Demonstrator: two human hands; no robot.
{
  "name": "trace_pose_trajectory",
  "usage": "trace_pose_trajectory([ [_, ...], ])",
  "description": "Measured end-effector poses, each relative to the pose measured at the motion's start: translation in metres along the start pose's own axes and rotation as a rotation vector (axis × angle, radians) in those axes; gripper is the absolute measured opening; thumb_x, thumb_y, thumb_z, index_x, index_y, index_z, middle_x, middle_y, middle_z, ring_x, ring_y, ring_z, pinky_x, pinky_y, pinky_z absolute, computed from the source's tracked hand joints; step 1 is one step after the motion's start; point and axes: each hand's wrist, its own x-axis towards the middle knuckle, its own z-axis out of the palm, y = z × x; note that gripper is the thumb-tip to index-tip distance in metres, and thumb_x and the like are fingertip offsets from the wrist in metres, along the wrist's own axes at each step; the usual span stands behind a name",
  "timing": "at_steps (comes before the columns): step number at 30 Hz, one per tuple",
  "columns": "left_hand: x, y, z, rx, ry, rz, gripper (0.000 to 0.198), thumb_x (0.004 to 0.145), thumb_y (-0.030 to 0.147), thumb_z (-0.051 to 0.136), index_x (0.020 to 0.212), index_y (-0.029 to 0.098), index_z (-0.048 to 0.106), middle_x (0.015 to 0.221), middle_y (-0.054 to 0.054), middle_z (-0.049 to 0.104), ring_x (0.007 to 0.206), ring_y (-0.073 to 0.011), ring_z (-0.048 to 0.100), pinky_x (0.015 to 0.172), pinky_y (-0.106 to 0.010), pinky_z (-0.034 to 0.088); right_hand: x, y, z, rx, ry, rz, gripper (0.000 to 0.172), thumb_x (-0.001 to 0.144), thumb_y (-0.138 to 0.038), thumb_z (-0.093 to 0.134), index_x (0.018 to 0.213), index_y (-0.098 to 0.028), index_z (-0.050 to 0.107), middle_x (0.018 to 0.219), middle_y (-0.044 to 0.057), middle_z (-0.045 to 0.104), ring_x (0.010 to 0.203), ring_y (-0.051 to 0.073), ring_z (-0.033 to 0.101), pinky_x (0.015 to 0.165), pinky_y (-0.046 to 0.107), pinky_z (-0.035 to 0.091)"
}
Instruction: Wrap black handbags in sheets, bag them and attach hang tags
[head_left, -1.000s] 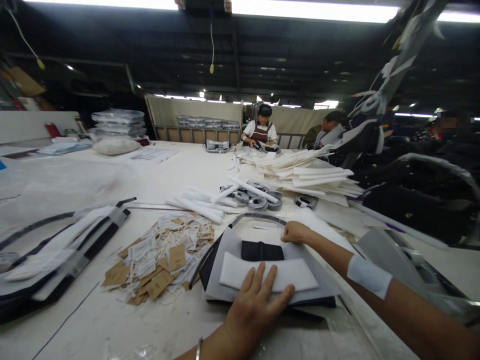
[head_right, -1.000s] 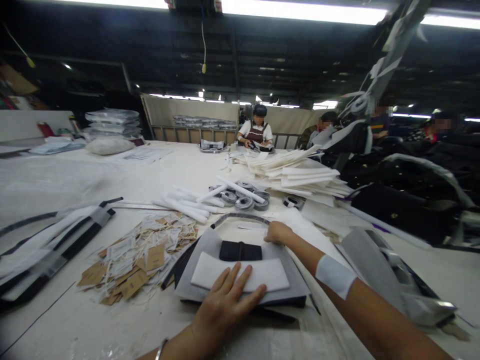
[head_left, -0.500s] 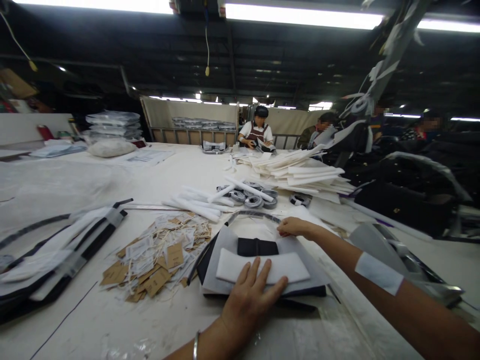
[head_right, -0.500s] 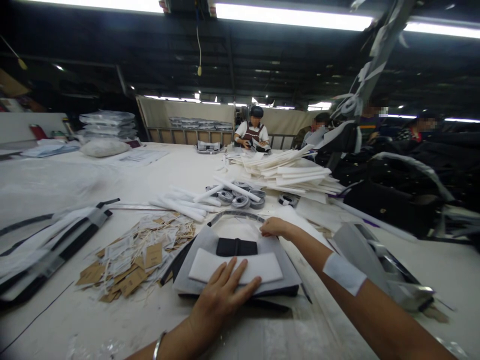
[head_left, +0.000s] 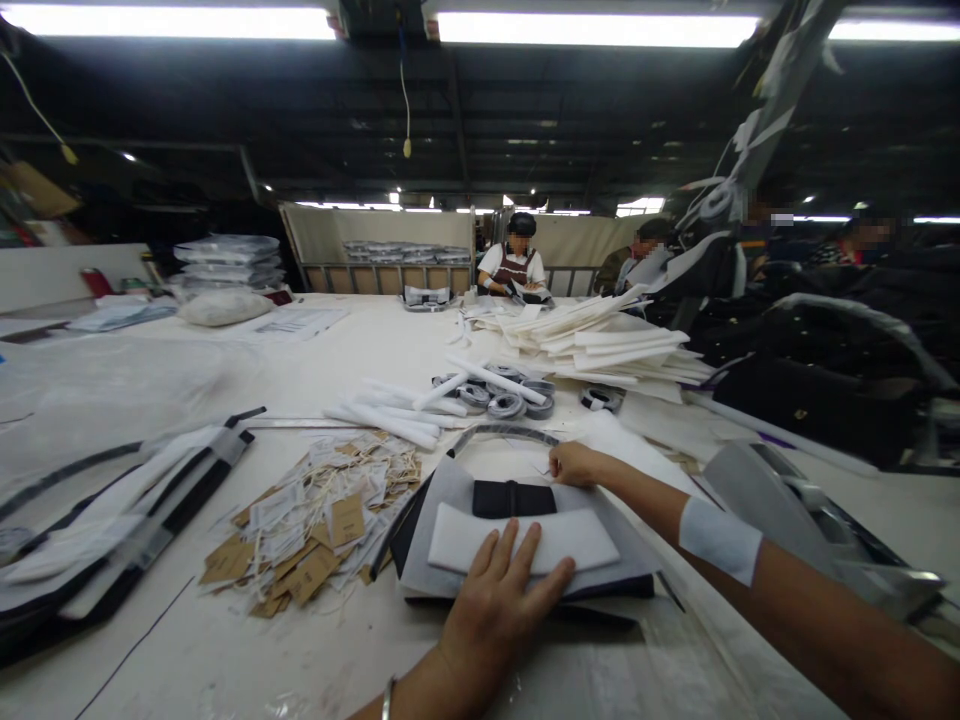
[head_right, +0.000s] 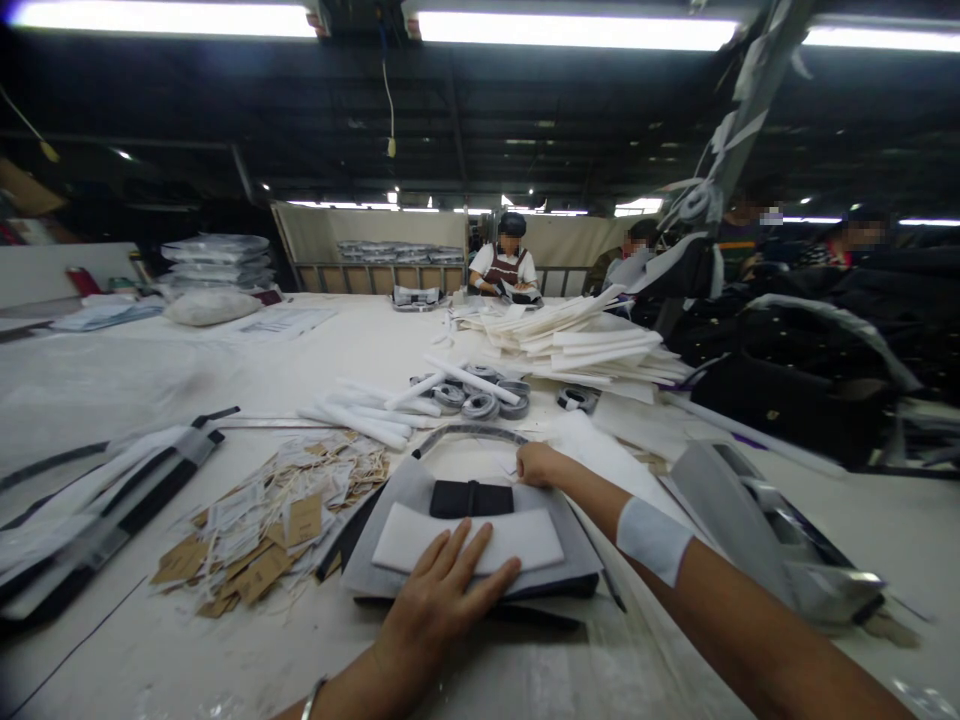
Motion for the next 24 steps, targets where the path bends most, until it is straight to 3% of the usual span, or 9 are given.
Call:
trace_pose_trajectory([
  [9,0.0,0.001,0.0,0.007,0.025,-0.003,0.045,0.101,0.029,0.049,0.145,0.037,0.047,0.138,-0.009,0.059,0.125,-0.0319,0.059,0.097,-0.043,0.053,0.0,0.013,-0.001,0.119,-0.044,-0.203,0.023,0.095,-0.035,0.062,0.104,-0.015,0.066,0.108,0.006,0.067,0.099,0.02,0.064,0.089,0.041,0.053],
  [15,0.0,0.001,0.0,0.018,0.036,-0.005,0.044,0.101,0.028,0.049,0.145,0.037,0.048,0.138,-0.009,0.06,0.125,-0.0318,0.059,0.097,-0.043,0.053,0.005,0.016,-0.004,0.317,-0.152,-0.217,0.031,0.083,-0.046,0.072,0.079,-0.016,0.067,0.074,0.0,0.066,0.066,0.013,0.059,0.065,0.028,0.049],
  [19,0.001,0.0,0.0,0.018,0.031,0.004,0.044,0.101,0.028,0.048,0.144,0.037,0.048,0.137,-0.009,0.06,0.123,-0.0312,0.061,0.096,-0.042,0.054,0.004,0.019,0.003,0.558,-0.021,-0.207,0.039,0.076,-0.055,0.072,0.074,-0.017,0.062,0.063,-0.003,0.059,0.058,0.011,0.053,0.054,0.023,0.04],
  [24,0.005,-0.003,-0.004,0.007,-0.009,0.016,0.043,0.101,0.029,0.047,0.144,0.037,0.049,0.136,-0.008,0.061,0.121,-0.0312,0.062,0.096,-0.043,0.054,0.001,0.025,0.009,0.857,0.203,-0.186,0.04,0.079,-0.057,0.067,0.078,-0.02,0.051,0.074,-0.001,0.063,0.071,0.013,0.064,0.062,0.023,0.049],
])
